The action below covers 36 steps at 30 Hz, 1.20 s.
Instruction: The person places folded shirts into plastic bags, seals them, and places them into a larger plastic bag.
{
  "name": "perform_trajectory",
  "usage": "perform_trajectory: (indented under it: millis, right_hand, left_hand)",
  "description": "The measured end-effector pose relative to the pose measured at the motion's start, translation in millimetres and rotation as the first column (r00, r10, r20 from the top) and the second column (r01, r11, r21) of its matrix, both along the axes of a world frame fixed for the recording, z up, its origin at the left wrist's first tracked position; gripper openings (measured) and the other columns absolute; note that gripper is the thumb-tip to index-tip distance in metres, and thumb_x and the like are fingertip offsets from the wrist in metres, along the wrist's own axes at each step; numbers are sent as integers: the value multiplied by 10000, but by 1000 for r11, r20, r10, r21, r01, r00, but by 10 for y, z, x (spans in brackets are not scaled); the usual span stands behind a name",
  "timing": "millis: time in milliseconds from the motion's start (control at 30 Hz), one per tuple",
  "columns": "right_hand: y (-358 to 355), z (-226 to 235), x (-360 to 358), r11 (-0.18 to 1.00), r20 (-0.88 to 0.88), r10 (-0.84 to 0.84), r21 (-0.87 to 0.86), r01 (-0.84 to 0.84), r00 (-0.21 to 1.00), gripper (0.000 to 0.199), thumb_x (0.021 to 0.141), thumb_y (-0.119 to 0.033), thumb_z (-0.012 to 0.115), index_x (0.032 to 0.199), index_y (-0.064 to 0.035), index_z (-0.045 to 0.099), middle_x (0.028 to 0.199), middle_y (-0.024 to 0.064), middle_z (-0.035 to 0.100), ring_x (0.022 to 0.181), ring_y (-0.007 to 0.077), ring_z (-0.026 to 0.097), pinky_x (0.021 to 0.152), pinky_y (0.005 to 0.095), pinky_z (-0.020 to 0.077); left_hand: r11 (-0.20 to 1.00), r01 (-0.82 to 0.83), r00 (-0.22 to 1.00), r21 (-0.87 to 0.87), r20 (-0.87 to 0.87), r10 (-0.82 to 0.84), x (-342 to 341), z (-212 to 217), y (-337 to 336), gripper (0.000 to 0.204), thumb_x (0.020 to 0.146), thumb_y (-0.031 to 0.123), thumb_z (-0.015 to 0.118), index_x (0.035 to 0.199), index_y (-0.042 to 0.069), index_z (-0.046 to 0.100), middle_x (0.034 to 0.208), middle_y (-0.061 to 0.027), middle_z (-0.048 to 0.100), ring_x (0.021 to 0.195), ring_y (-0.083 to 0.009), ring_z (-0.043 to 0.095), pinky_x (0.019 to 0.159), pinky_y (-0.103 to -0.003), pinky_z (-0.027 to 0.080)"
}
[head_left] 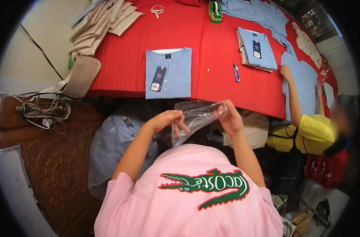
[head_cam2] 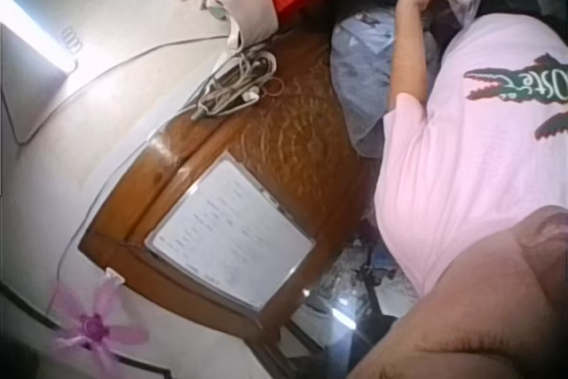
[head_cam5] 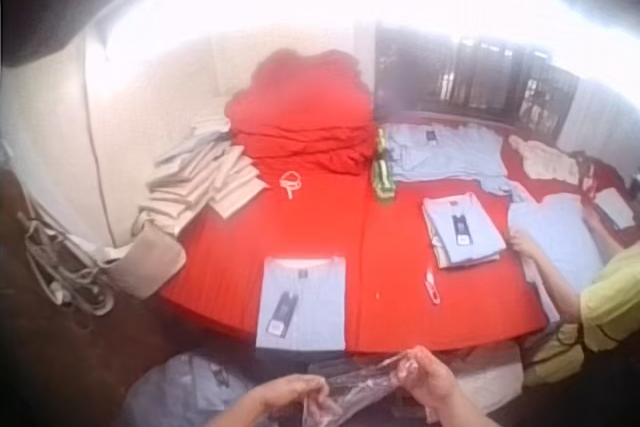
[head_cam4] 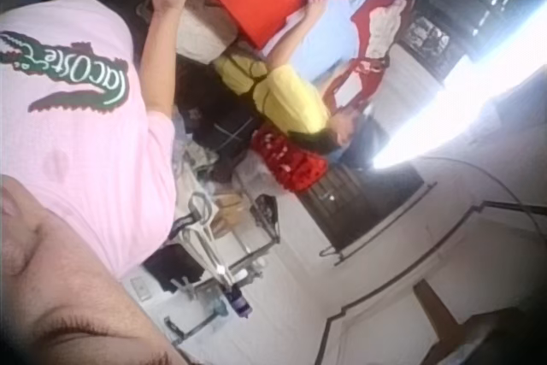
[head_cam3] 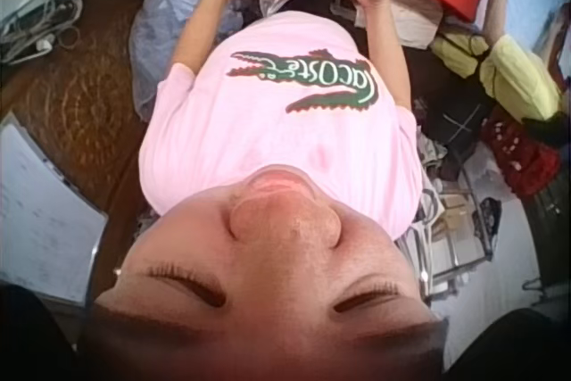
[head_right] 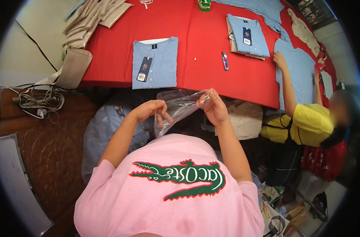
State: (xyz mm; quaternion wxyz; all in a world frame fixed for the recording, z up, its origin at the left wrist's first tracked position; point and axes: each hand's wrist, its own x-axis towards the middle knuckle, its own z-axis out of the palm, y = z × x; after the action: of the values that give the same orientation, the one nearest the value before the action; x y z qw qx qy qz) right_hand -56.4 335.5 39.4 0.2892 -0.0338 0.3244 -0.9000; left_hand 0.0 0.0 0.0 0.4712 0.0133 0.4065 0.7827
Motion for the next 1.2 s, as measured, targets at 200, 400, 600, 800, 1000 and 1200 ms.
perform_trajectory:
  millis: [200, 400, 600, 800, 1000, 1200]
  right_hand:
    - [-117, -8, -236, 705, -93, 515, 611, -360, 852, 191, 1108, -227, 539, 1038, -51, 564, 854, 74, 699, 741, 136, 656, 702, 287, 533]
    - [-613, -650, -689, 710, -289, 361, 702, -61, 886, 90, 1030, -123, 621, 1040, -33, 621, 873, 54, 709, 770, 104, 624, 713, 270, 513]
    - [-1097, -502, -959, 376, -371, 273, 891, 257, 888, 59, 951, -15, 620, 985, 9, 662, 863, 64, 689, 732, 128, 685, 625, 283, 532]
    - [-1482, -468, -1005, 407, -145, 36, 906, 118, 989, 47, 964, -5, 622, 959, 30, 652, 923, 90, 686, 675, 163, 714, 512, 287, 545]
    - [-1696, -344, -785, 421, -318, -26, 857, 298, 948, 42, 971, 16, 628, 951, 51, 641, 1124, 113, 566, 742, 174, 735, 598, 286, 583]
    - [-1748, -656, -761, 519, -326, -128, 783, 344, 937, 34, 972, 36, 626, 963, 64, 643, 1188, 113, 557, 749, 171, 730, 621, 272, 581]
  left_hand:
    - [932, -189, 972, -309, -193, 133, 210, 28, -71, 294, 1065, 249, 583, 1155, -8, 692, 1237, -179, 739, 1153, -255, 712, 1019, -356, 529]
    - [571, -549, 810, -611, -557, 182, 150, -521, -305, 289, 1027, 256, 661, 1105, -8, 750, 1132, -104, 772, 1015, -186, 709, 926, -308, 524]
    - [62, -794, 607, -605, -795, 16, 116, -198, -317, 266, 990, 264, 666, 1059, 31, 772, 1004, -193, 754, 938, -332, 732, 842, -388, 548]
    - [-163, -605, 795, -780, -581, -173, 56, -237, -483, 241, 984, 245, 624, 1046, 85, 794, 989, -189, 758, 956, -409, 721, 971, -590, 477]
    - [-323, -534, 842, -781, -459, -283, -55, -168, -705, 227, 976, 240, 616, 971, 103, 796, 916, -184, 760, 890, -395, 732, 903, -577, 494]
    - [-237, -580, 797, -779, -483, -363, -307, -149, -1007, 230, 958, 275, 649, 970, 91, 788, 895, -199, 746, 872, -403, 723, 797, -532, 543]
